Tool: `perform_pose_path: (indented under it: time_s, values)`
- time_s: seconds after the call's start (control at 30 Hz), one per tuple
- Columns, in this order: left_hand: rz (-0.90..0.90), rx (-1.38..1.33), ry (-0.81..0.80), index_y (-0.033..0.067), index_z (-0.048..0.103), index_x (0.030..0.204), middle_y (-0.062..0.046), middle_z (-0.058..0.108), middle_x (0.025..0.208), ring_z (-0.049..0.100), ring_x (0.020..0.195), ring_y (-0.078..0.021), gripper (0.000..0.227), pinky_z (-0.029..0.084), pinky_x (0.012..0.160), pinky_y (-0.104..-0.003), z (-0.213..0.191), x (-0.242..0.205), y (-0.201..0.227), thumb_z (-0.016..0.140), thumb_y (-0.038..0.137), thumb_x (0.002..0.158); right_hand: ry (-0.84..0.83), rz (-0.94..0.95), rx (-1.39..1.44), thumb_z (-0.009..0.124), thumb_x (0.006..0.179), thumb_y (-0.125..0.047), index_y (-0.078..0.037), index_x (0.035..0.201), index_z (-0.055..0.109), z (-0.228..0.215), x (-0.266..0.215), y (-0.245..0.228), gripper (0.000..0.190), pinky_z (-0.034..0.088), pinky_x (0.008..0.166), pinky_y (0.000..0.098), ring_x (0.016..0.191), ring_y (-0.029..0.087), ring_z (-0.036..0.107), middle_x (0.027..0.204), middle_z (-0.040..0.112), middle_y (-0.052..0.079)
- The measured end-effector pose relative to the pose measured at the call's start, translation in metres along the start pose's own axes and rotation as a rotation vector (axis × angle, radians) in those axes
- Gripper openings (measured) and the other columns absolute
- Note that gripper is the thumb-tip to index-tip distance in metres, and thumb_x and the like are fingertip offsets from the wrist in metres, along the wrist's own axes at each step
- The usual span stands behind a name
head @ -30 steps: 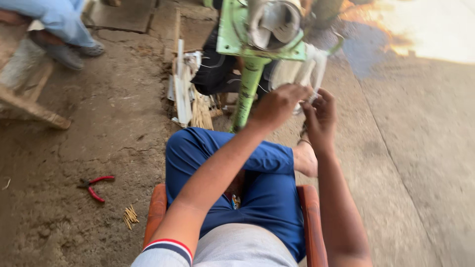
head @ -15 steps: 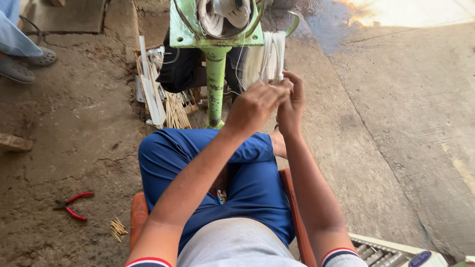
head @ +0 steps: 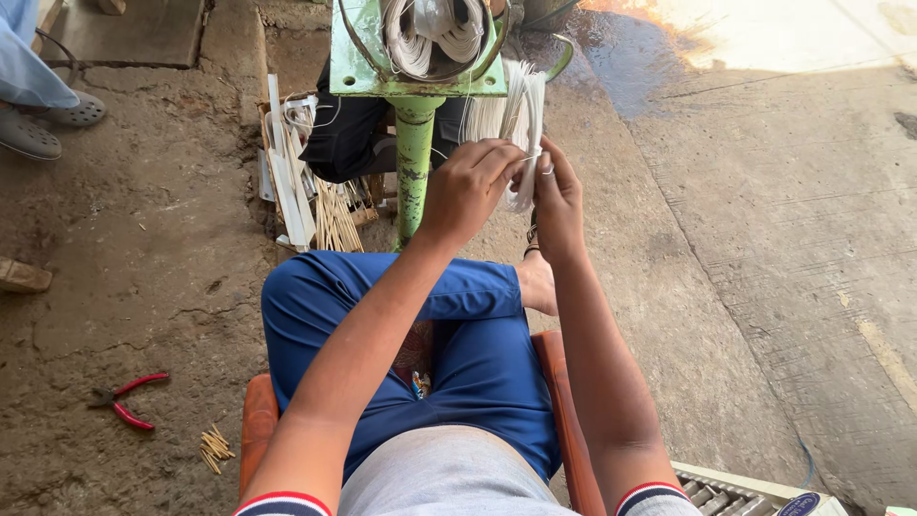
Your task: The person sits cross-legged on a chair and winds a white cable onto a green machine using both hands. They repeatedly pull the cable, wrap it around the machine's spool, and adjust the coil to keep it organized.
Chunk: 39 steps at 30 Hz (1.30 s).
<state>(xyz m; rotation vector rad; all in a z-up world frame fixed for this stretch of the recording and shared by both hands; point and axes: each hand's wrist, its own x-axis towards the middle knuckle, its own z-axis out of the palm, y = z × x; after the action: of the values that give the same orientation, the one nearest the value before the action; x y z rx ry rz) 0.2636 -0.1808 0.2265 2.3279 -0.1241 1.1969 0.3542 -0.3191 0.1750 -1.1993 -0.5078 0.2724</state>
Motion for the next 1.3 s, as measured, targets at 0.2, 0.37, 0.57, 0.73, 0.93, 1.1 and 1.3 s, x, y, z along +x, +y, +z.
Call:
perform_pose_path:
  time_s: [0.2, 0.37, 0.57, 0.73, 0.93, 1.1, 1.3]
  values:
    - [-0.027, -0.012, -0.128, 0.0088, 0.064, 0.102, -0.012, 0.071, 0.093, 0.071, 0.088, -0.025, 0.019, 0.06, 0.076, -0.038, -0.005, -0.008, 0.026, 0.064, 0.028, 0.101, -0.095, -0.26, -0.126, 0.052, 0.103, -0.006, -0.008, 0.156, 0.035, 0.007, -0.016, -0.003, 0.056, 0.056, 0.085, 0.0271, 0.098, 0.011, 0.062, 0.111, 0.061, 0.004]
    - [0.029, -0.087, -0.245, 0.0088, 0.067, 0.103, -0.008, 0.074, 0.087, 0.073, 0.076, -0.0219, 0.027, 0.061, 0.067, -0.036, -0.003, -0.015, 0.051, 0.061, 0.035, 0.106, -0.088, -0.352, -0.153, 0.053, 0.111, -0.014, -0.004, 0.155, 0.037, 0.012, -0.014, 0.001, 0.048, 0.059, 0.094, 0.0327, 0.106, 0.017, 0.065, 0.115, 0.063, 0.009]
    - [0.004, 0.037, 0.004, 0.0077, 0.07, 0.119, -0.009, 0.071, 0.105, 0.074, 0.092, -0.0253, 0.022, 0.062, 0.078, -0.035, -0.001, -0.001, 0.02, 0.063, 0.025, 0.107, 0.116, -0.032, 0.184, 0.04, 0.115, -0.035, -0.002, 0.149, 0.05, 0.0, 0.006, 0.001, 0.049, 0.05, 0.064, 0.0254, 0.072, 0.01, 0.059, 0.082, 0.062, 0.003]
    - [-0.106, 0.04, -0.044, 0.0093, 0.073, 0.121, -0.005, 0.067, 0.106, 0.072, 0.088, -0.0257, 0.025, 0.06, 0.075, -0.039, 0.0, 0.008, 0.007, 0.07, 0.016, 0.097, -0.105, -0.052, 0.065, 0.044, 0.116, -0.034, -0.004, 0.154, 0.053, 0.004, 0.013, 0.006, 0.05, 0.045, 0.061, 0.0229, 0.067, 0.006, 0.052, 0.081, 0.058, -0.001]
    - [0.018, 0.083, 0.072, 0.0091, 0.065, 0.108, -0.008, 0.063, 0.111, 0.071, 0.097, -0.027, 0.013, 0.061, 0.082, -0.038, -0.011, 0.004, 0.015, 0.069, 0.017, 0.097, -0.032, -0.15, -0.019, 0.047, 0.116, -0.021, -0.004, 0.158, 0.046, 0.006, 0.001, 0.009, 0.046, 0.054, 0.101, 0.0294, 0.114, 0.01, 0.062, 0.133, 0.064, 0.005]
    - [-0.144, -0.264, -0.109, 0.0096, 0.062, 0.11, -0.007, 0.068, 0.095, 0.073, 0.086, -0.0245, 0.017, 0.06, 0.076, -0.04, -0.024, -0.004, 0.037, 0.064, 0.024, 0.101, -0.098, -0.232, -0.11, 0.05, 0.105, -0.004, -0.008, 0.164, 0.034, 0.005, -0.018, -0.002, 0.061, 0.057, 0.096, 0.0336, 0.112, 0.015, 0.064, 0.136, 0.053, 0.01]
    - [0.022, -0.117, -0.176, 0.0141, 0.072, 0.103, -0.008, 0.073, 0.091, 0.074, 0.081, -0.0279, 0.014, 0.06, 0.073, -0.04, -0.023, -0.01, 0.064, 0.068, 0.028, 0.102, 0.01, -0.254, -0.024, 0.05, 0.115, -0.026, -0.003, 0.152, 0.048, 0.014, -0.013, -0.006, 0.044, 0.056, 0.09, 0.029, 0.106, 0.013, 0.066, 0.121, 0.068, 0.008]
